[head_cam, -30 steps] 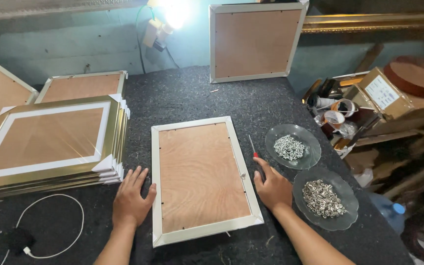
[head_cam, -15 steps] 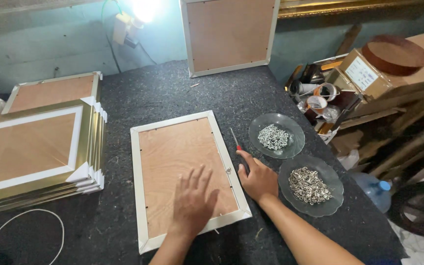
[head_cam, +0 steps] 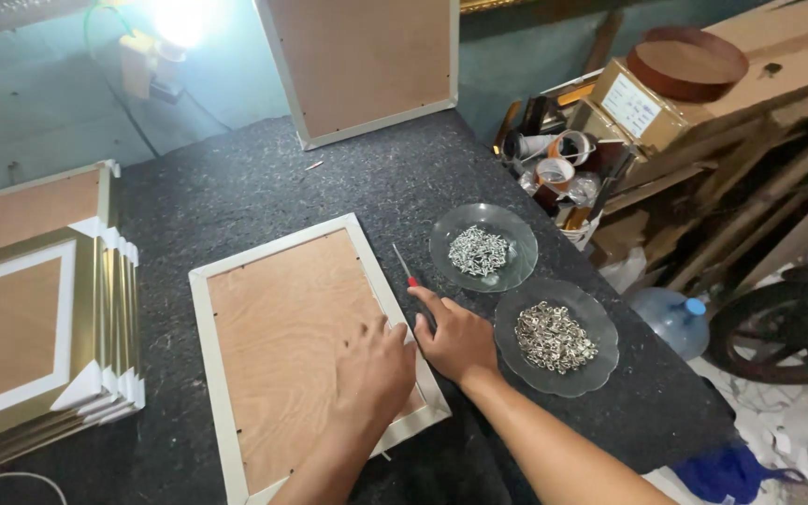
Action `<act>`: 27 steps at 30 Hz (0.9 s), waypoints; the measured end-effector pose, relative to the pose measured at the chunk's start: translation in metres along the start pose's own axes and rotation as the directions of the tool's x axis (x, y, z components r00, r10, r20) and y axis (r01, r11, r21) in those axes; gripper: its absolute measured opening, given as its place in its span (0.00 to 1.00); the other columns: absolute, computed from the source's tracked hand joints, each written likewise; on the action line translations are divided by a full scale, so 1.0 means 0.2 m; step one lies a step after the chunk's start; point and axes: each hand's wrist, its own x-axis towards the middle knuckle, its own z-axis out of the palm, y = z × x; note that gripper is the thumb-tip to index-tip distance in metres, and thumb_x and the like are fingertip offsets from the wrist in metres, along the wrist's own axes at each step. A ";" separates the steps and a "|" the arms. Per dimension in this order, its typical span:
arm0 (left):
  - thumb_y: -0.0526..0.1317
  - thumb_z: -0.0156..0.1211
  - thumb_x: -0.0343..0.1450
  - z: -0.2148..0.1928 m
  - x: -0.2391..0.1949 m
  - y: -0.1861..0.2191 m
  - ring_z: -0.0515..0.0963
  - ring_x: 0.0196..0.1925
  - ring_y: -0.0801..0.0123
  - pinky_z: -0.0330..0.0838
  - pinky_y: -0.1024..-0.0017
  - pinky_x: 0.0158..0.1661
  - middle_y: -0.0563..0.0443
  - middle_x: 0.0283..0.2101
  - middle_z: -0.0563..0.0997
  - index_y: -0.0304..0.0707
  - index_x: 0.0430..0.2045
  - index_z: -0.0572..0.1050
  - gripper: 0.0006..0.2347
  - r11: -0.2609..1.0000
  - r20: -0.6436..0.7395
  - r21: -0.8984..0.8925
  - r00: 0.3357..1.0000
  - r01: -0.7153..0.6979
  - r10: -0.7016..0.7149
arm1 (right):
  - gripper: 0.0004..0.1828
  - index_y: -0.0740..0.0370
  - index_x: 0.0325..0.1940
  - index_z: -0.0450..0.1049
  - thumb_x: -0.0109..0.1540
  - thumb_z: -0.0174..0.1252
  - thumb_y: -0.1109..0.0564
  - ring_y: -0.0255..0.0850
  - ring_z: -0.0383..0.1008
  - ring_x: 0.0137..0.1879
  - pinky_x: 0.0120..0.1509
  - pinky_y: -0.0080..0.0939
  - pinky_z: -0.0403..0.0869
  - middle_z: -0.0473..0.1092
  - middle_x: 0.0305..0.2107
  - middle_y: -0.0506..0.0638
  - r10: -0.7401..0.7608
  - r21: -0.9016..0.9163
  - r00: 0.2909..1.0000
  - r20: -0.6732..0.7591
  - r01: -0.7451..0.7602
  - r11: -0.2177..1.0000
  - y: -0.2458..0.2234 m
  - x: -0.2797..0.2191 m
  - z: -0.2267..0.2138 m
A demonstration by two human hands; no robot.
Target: Assembling a picture frame by inserting the backing and securing it with metal tabs using a hand tool.
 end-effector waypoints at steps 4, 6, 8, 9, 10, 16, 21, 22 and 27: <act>0.44 0.53 0.58 0.18 0.14 0.12 0.71 0.37 0.60 0.65 0.67 0.32 0.53 0.35 0.72 0.48 0.26 0.73 0.08 0.980 -0.293 -0.008 0.938 -0.197 0.186 | 0.23 0.25 0.53 0.58 0.53 0.37 0.41 0.42 0.72 0.31 0.35 0.44 0.73 0.65 0.24 0.40 0.013 -0.114 1.000 0.001 -0.012 0.993 0.07 0.01 0.08; 0.44 0.52 0.58 0.20 0.20 0.25 0.71 0.33 0.63 0.64 0.68 0.30 0.57 0.30 0.71 0.51 0.22 0.72 0.05 0.942 -0.273 -0.083 0.917 -0.324 0.291 | 0.20 0.48 0.51 0.66 0.56 0.40 0.54 0.46 0.74 0.30 0.33 0.44 0.72 0.67 0.19 0.50 -0.028 -0.391 0.998 -0.057 0.003 0.920 0.11 0.05 0.13; 0.44 0.52 0.59 0.23 0.25 0.38 0.71 0.31 0.66 0.62 0.69 0.29 0.60 0.27 0.71 0.54 0.19 0.71 0.02 0.898 -0.263 -0.142 0.891 -0.416 0.371 | 0.21 0.44 0.51 0.66 0.54 0.41 0.52 0.45 0.73 0.28 0.31 0.42 0.71 0.65 0.18 0.49 -0.056 -0.279 0.993 -0.102 0.026 0.960 0.16 0.07 0.22; 0.44 0.52 0.59 0.24 0.27 0.45 0.71 0.28 0.69 0.61 0.70 0.28 0.63 0.24 0.70 0.56 0.16 0.70 0.01 0.847 -0.257 -0.197 0.860 -0.494 0.442 | 0.21 0.40 0.50 0.66 0.53 0.43 0.50 0.45 0.72 0.26 0.30 0.40 0.70 0.64 0.17 0.47 -0.087 -0.161 0.985 -0.147 0.063 0.985 0.18 0.08 0.27; 0.44 0.52 0.59 0.29 0.29 0.48 0.71 0.28 0.69 0.61 0.70 0.28 0.63 0.24 0.70 0.56 0.16 0.70 0.01 0.841 -0.258 -0.202 0.856 -0.502 0.448 | 0.21 0.40 0.50 0.66 0.53 0.43 0.50 0.45 0.72 0.26 0.30 0.40 0.70 0.64 0.17 0.47 -0.079 -0.166 0.986 -0.150 0.053 0.985 0.20 0.08 0.30; 0.40 0.54 0.57 0.45 0.37 0.60 0.68 0.27 0.65 0.56 0.64 0.29 0.59 0.22 0.69 0.54 0.12 0.71 0.03 0.747 -0.314 -0.110 0.736 -0.655 0.600 | 0.23 0.26 0.47 0.66 0.48 0.45 0.44 0.39 0.64 0.15 0.24 0.33 0.65 0.55 0.12 0.40 -0.149 0.099 0.920 -0.364 0.197 0.975 0.21 0.06 0.35; 0.45 0.61 0.53 0.47 0.43 0.58 0.67 0.31 0.66 0.58 0.67 0.28 0.61 0.24 0.69 0.54 0.13 0.72 0.04 0.728 -0.172 -0.113 0.734 -0.677 0.657 | 0.23 0.26 0.48 0.66 0.49 0.45 0.45 0.41 0.63 0.14 0.24 0.34 0.65 0.55 0.12 0.40 -0.091 0.191 0.951 -0.297 0.153 0.970 0.18 0.06 0.32; 0.45 0.61 0.53 0.46 0.44 0.57 0.67 0.31 0.66 0.58 0.67 0.28 0.61 0.24 0.69 0.54 0.13 0.72 0.04 0.727 -0.171 -0.113 0.734 -0.677 0.657 | 0.23 0.26 0.48 0.66 0.49 0.45 0.45 0.41 0.63 0.14 0.24 0.34 0.65 0.55 0.12 0.40 -0.090 0.192 0.951 -0.297 0.152 0.970 0.19 0.05 0.30; 0.41 0.58 0.57 0.30 0.54 0.48 0.75 0.30 0.56 0.68 0.62 0.28 0.53 0.22 0.73 0.47 0.18 0.73 0.03 0.752 0.007 -0.576 0.919 -0.319 0.395 | 0.17 0.33 0.41 0.67 0.47 0.46 0.46 0.45 0.67 0.19 0.24 0.40 0.66 0.61 0.14 0.45 -0.022 0.113 0.995 -0.097 0.033 0.993 0.07 0.03 0.07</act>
